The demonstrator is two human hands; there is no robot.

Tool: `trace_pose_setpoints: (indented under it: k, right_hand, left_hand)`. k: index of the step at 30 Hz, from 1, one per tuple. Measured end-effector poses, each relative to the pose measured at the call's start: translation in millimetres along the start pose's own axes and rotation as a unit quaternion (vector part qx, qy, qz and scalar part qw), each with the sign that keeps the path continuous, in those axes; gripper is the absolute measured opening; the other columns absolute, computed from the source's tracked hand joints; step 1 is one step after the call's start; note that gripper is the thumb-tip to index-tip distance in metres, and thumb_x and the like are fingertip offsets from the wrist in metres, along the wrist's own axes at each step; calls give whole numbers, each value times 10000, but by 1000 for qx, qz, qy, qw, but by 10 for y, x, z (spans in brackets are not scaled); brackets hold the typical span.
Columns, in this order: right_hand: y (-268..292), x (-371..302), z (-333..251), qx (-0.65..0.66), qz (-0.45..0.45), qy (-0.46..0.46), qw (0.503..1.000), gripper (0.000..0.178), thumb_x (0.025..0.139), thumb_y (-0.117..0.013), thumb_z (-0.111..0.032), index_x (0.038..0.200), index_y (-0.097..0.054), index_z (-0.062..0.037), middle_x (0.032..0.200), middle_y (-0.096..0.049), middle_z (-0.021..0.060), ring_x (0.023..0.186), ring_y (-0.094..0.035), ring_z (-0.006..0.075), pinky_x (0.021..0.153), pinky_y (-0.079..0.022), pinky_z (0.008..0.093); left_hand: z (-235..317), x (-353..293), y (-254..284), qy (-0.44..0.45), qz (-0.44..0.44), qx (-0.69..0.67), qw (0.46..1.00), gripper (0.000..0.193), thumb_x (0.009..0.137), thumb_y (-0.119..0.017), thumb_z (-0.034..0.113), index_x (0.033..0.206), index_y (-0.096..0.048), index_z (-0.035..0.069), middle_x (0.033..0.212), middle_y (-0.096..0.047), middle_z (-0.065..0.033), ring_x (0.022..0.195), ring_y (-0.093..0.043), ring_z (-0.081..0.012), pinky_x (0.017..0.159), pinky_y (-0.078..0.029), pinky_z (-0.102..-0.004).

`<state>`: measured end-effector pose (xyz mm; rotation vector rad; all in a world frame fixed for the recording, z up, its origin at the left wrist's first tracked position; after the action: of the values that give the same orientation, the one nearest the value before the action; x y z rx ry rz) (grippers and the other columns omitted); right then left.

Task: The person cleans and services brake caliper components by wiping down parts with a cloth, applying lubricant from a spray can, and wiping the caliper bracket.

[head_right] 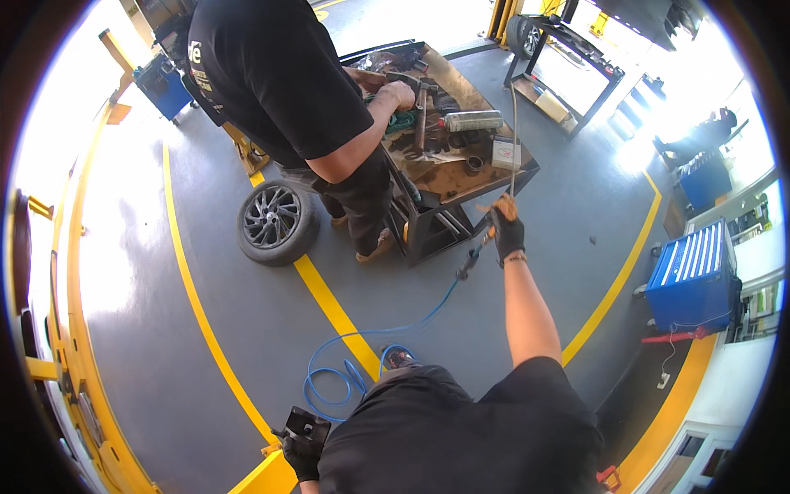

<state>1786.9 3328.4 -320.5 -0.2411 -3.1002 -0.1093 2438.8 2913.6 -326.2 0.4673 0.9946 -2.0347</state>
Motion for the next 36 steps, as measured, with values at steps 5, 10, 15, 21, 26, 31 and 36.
trace_pose_setpoints:
  k: [5,10,15,21,26,31,36]
  right_hand:
    - [-280,612,179,-23,57,77,995,255,946,-697,-204,1133,-690,-31,961,-703,37,857,-661,127,734,-514,288]
    - [-463,421,706,-83,68,23,994,313,895,-741,-234,1136,-704,-38,1038,-719,78,943,-654,173,815,-509,317]
    - [-121,560,1433,-119,98,-24,988,270,917,-696,-201,1155,-705,-73,1104,-725,140,998,-682,291,896,-515,382]
    - [-258,543,1861,-606,-184,146,760,326,987,-558,-283,1230,-652,-87,1095,-702,178,934,-682,320,791,-549,450]
    - [-1304,-1370,2309,-663,-618,130,401,458,1036,-376,-334,1386,-549,-95,1435,-547,155,1274,-552,290,1078,-439,404]
    - [-3107,-4134,2044,-468,-779,209,361,608,891,-539,-572,1259,-673,-108,1324,-625,186,1267,-562,369,1097,-415,443]
    - [-5228,-7796,-1401,-126,-720,606,314,537,980,-502,-447,1338,-563,-51,1405,-529,210,1329,-473,374,1112,-376,482]
  left_hand:
    - [-108,-18,-182,2,52,-25,998,565,958,-487,444,1392,-506,84,1358,-547,-145,1234,-547,-307,1041,-471,-478]
    - [-141,-371,-427,-44,103,-47,993,524,968,-496,409,1364,-527,67,1326,-576,-146,1199,-578,-299,1012,-495,-472]
    - [-277,-455,-310,-56,140,-61,987,525,962,-503,407,1360,-521,65,1311,-584,-145,1183,-589,-297,990,-506,-474]
    - [-507,-652,142,-109,174,-94,974,527,955,-512,405,1356,-513,62,1294,-594,-144,1163,-603,-294,964,-518,-476]
    - [-1193,-1204,1449,-194,181,-249,932,313,954,-571,246,1160,-613,15,1027,-695,-103,944,-685,-227,874,-566,-392]
    - [-1265,-1063,1844,-304,412,5,859,279,902,-678,232,1032,-628,-9,919,-681,-74,806,-681,-188,742,-570,-340]
    - [-1170,-1787,1748,-414,516,435,610,275,937,-532,322,877,-667,91,855,-675,-135,922,-715,-284,553,-531,-383]
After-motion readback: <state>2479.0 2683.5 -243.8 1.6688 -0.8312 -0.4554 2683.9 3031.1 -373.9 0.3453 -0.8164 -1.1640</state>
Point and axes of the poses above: each hand's wrist, its own x-axis towards the middle knuckle, its own y-axis out of the back of the hand, z = x × y, the point moved 3 cm from there along x, towards the middle knuckle
